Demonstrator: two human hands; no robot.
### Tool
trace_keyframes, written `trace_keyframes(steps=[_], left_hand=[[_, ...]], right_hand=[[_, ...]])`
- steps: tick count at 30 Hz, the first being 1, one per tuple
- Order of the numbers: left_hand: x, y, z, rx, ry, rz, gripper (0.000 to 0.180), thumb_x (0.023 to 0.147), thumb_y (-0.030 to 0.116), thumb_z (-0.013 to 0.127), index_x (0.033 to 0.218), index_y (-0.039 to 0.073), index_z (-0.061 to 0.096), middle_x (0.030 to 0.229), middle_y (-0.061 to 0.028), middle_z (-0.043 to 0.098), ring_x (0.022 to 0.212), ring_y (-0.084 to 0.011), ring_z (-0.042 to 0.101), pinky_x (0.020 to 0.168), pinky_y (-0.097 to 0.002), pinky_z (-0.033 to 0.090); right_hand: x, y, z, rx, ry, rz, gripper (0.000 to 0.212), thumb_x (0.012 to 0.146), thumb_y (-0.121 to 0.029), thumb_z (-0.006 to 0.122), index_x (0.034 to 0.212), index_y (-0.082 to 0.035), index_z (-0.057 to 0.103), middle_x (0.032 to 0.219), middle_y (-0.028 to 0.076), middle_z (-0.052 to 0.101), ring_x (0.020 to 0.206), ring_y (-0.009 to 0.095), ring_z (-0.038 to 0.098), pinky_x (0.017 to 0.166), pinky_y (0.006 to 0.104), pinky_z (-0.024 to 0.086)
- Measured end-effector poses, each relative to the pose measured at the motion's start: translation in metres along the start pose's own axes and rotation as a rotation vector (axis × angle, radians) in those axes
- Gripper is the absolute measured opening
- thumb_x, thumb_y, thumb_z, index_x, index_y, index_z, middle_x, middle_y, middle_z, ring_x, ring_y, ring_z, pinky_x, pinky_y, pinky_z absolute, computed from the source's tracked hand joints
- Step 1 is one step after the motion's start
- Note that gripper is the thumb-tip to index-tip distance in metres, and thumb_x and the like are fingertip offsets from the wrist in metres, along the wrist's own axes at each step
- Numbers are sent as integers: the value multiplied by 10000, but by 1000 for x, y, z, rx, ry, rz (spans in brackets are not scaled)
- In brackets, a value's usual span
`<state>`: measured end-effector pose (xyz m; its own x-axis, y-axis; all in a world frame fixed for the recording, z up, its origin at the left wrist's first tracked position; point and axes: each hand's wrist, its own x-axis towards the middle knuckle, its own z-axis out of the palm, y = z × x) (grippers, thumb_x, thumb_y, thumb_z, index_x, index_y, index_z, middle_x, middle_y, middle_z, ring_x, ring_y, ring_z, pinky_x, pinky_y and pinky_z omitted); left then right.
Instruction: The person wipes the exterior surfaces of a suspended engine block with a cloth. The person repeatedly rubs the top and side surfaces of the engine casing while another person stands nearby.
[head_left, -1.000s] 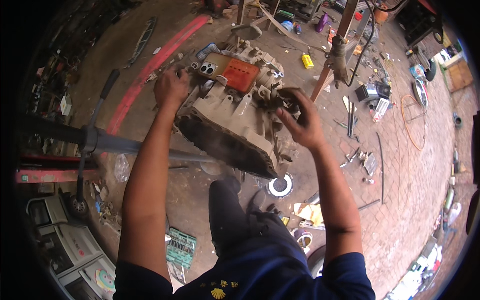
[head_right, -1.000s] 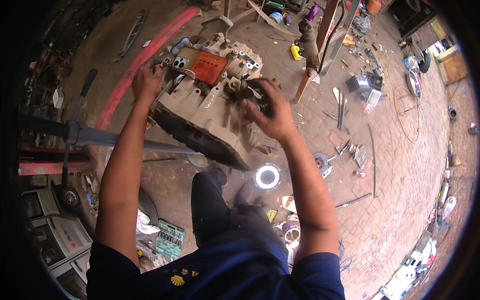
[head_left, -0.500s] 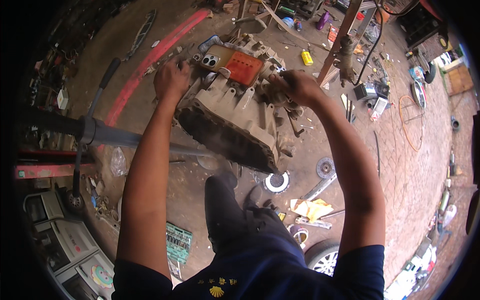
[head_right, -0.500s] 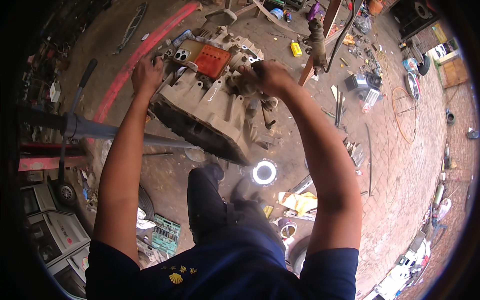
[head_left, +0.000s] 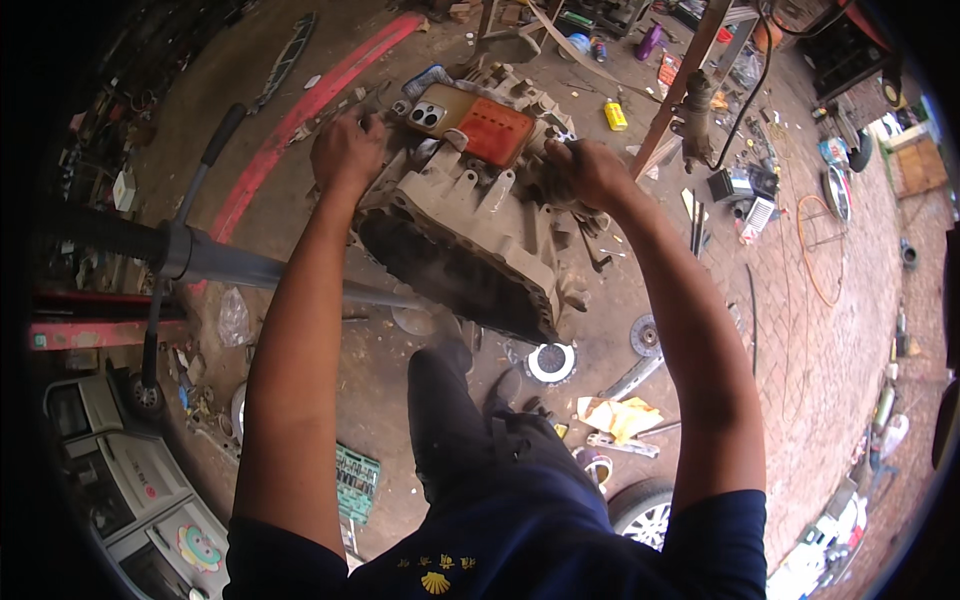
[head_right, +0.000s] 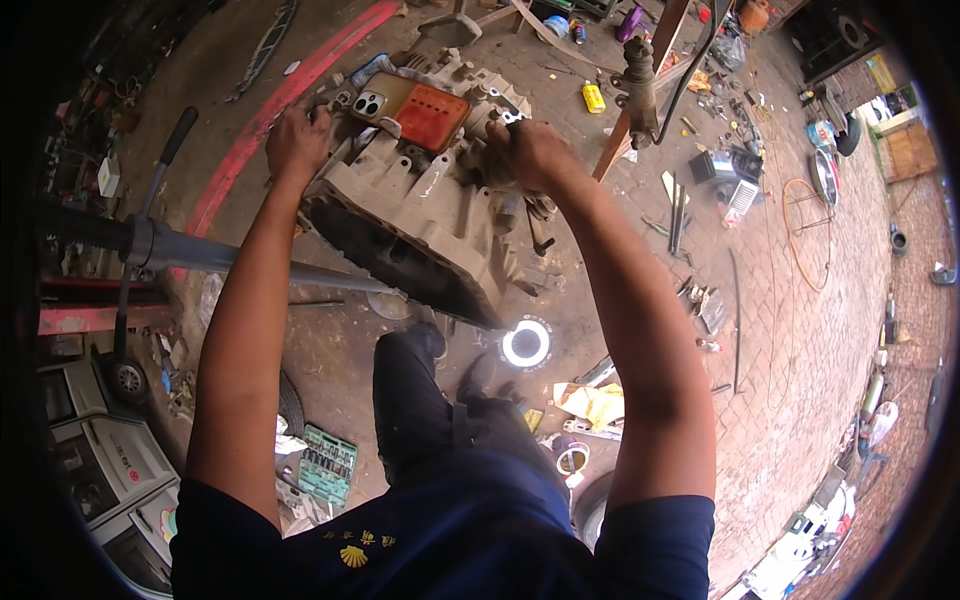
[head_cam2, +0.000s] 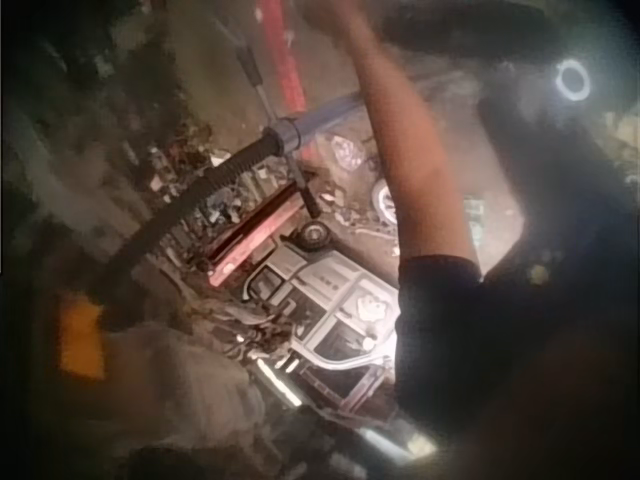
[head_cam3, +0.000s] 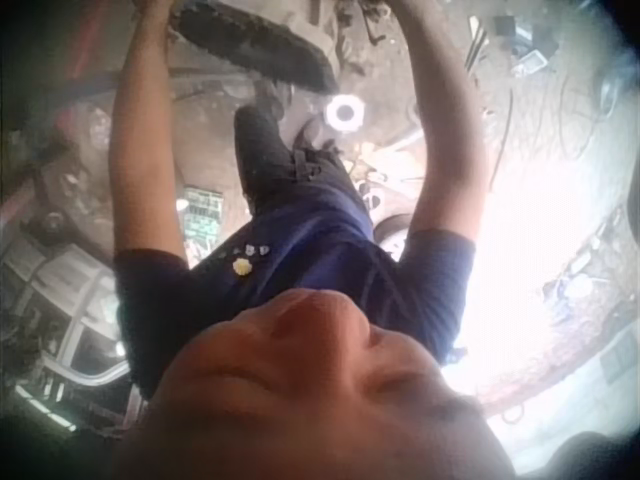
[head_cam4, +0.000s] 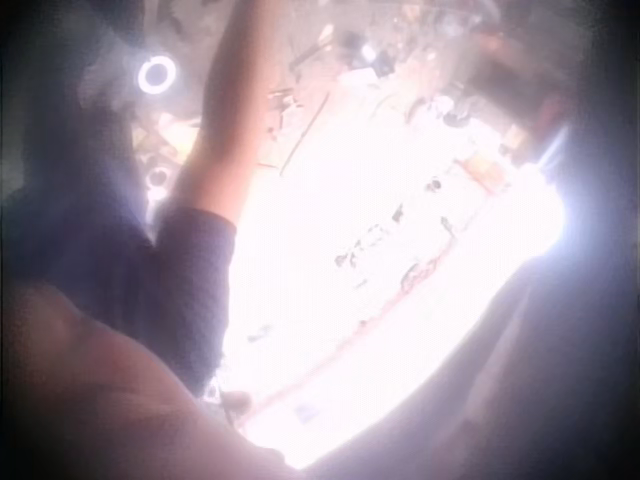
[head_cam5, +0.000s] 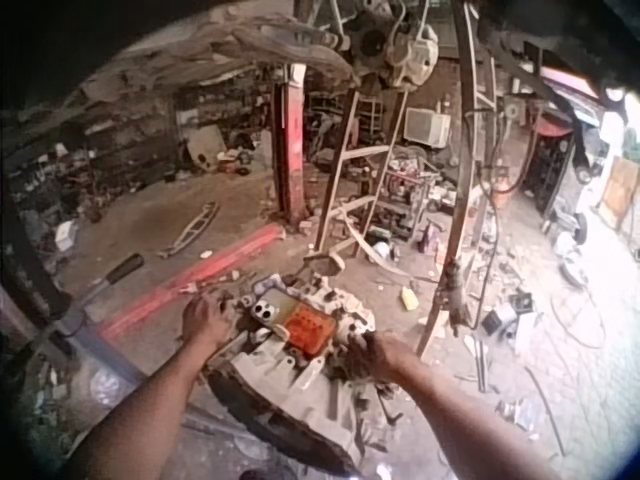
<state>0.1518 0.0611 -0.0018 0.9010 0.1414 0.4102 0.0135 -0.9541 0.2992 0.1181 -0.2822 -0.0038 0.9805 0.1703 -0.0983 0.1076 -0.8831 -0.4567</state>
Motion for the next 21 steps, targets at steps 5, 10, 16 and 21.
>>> trace_keyframes(steps=[5,10,16,21], left_hand=[[-1,6,-4,21,-14,-39,344,922,342,540,1006,83,748,1019,-215,726,984,-409,684,868,-501,541],[0,6,-3,-1,-3,-47,337,925,339,545,1049,114,763,1041,-201,733,999,-400,689,874,-488,544],[1,6,-5,-12,-43,-44,332,927,330,545,1068,127,767,1047,-193,734,1006,-396,689,878,-479,543],[1,9,-8,-1,-65,-68,329,929,330,547,1067,122,761,1059,-190,732,1013,-397,683,884,-483,538]], right_hand=[[-1,0,3,25,93,-34,587,1020,-500,473,892,33,684,892,307,671,917,491,659,814,558,506],[5,8,12,39,150,-87,536,1006,-445,501,837,33,673,832,326,630,853,500,642,755,565,486],[7,10,11,49,103,-25,521,1000,-445,518,881,30,697,858,305,664,889,479,669,779,551,517],[9,16,12,60,90,-95,516,993,-450,529,872,22,697,846,303,662,869,474,672,756,541,525]])
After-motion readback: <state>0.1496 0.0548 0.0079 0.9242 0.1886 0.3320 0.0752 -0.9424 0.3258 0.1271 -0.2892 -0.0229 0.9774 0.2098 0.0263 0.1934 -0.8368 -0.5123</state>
